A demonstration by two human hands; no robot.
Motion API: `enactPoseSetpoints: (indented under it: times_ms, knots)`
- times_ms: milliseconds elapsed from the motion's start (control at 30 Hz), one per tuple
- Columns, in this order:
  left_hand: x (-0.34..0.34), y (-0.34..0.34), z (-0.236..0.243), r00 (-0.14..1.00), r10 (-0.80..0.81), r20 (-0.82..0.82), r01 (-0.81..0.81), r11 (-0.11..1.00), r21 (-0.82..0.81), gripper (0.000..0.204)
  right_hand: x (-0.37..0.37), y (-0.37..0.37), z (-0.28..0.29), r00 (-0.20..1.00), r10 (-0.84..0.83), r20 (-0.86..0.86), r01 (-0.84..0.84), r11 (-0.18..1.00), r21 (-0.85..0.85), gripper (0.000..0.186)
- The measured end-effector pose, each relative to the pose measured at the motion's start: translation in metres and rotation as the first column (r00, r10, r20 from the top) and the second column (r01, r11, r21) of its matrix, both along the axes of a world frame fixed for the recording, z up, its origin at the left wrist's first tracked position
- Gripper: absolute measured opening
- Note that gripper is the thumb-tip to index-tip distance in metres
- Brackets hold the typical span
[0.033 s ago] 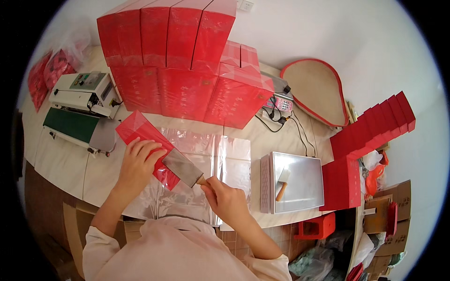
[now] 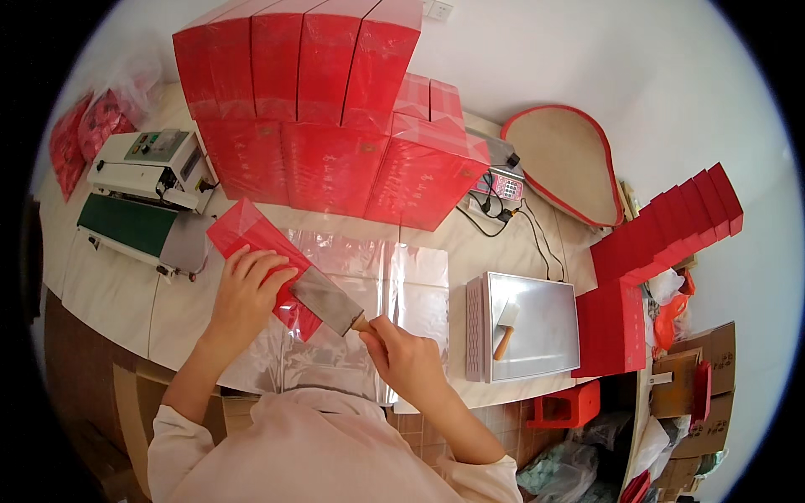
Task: The person wraps red rectangular boxes in clear plastic film using a handheld squeegee-like tool to smooth the film and remove air bubbles. The person places each wrapped box into a stack on the table.
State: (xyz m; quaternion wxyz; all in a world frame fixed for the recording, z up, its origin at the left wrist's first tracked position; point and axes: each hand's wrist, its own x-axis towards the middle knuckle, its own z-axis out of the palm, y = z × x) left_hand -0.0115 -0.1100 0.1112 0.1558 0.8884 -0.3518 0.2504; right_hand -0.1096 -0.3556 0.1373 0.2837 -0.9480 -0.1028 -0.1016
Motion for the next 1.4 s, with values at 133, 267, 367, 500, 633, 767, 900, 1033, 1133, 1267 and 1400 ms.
enactPoseSetpoints:
  times_ms: [133, 267, 367, 500, 633, 767, 900, 1033, 1133, 1267, 1400]
  knots:
    - [0.007, -0.001, 0.002, 1.0, -0.027, -0.005, 0.027, 1.0, 0.004, 0.024, 0.002, -0.002, 0.001, 1.0, 0.005, 0.001, -0.005, 1.0, -0.009, 0.016]
    - [0.015, 0.0, -0.001, 0.996, -0.083, -0.009, 0.083, 0.996, -0.021, 0.015, 0.001, -0.001, 0.001, 1.0, -0.002, -0.021, 0.001, 1.0, -0.016, 0.016]
    - [0.015, 0.0, 0.0, 0.994, -0.106, 0.023, 0.106, 0.994, 0.026, 0.012, 0.0, 0.001, -0.002, 1.0, -0.021, 0.015, 0.021, 0.999, -0.025, 0.017]
    - [0.014, 0.002, -0.003, 0.991, -0.12, 0.064, 0.118, 0.992, 0.037, 0.012, -0.001, 0.002, -0.004, 0.999, -0.037, 0.01, 0.037, 0.998, -0.046, 0.017]
    - [0.013, 0.001, -0.005, 0.988, -0.131, 0.082, 0.132, 0.991, -0.005, 0.013, -0.002, 0.003, -0.001, 0.998, -0.06, -0.028, 0.057, 0.995, -0.084, 0.018]
    - [0.013, 0.002, -0.008, 0.992, -0.097, 0.081, 0.104, 0.991, -0.088, 0.011, -0.001, 0.001, 0.001, 0.996, -0.06, -0.059, 0.059, 0.998, -0.013, 0.02]
    - [0.011, 0.006, -0.009, 0.994, -0.09, 0.063, 0.096, 0.991, -0.098, 0.014, -0.011, -0.006, 0.005, 0.987, -0.083, -0.141, 0.098, 0.99, 0.104, 0.019]
    - [0.011, 0.006, -0.009, 0.995, -0.084, 0.059, 0.091, 0.989, -0.115, 0.015, -0.039, -0.031, 0.024, 0.968, -0.12, -0.22, 0.155, 0.976, 0.15, 0.018]
    - [0.01, 0.01, -0.009, 0.995, -0.089, 0.054, 0.096, 0.986, -0.137, 0.013, -0.045, -0.035, 0.025, 0.96, -0.152, -0.235, 0.204, 0.955, 0.216, 0.017]
    - [0.008, 0.014, -0.013, 0.994, -0.092, 0.06, 0.099, 0.987, -0.129, 0.011, -0.036, -0.02, 0.013, 0.944, -0.282, -0.174, 0.315, 0.926, 0.208, 0.016]
    - [0.006, 0.019, -0.011, 0.996, -0.083, 0.042, 0.088, 0.989, -0.119, 0.01, -0.021, -0.002, -0.005, 0.962, -0.27, -0.042, 0.273, 0.958, 0.085, 0.014]
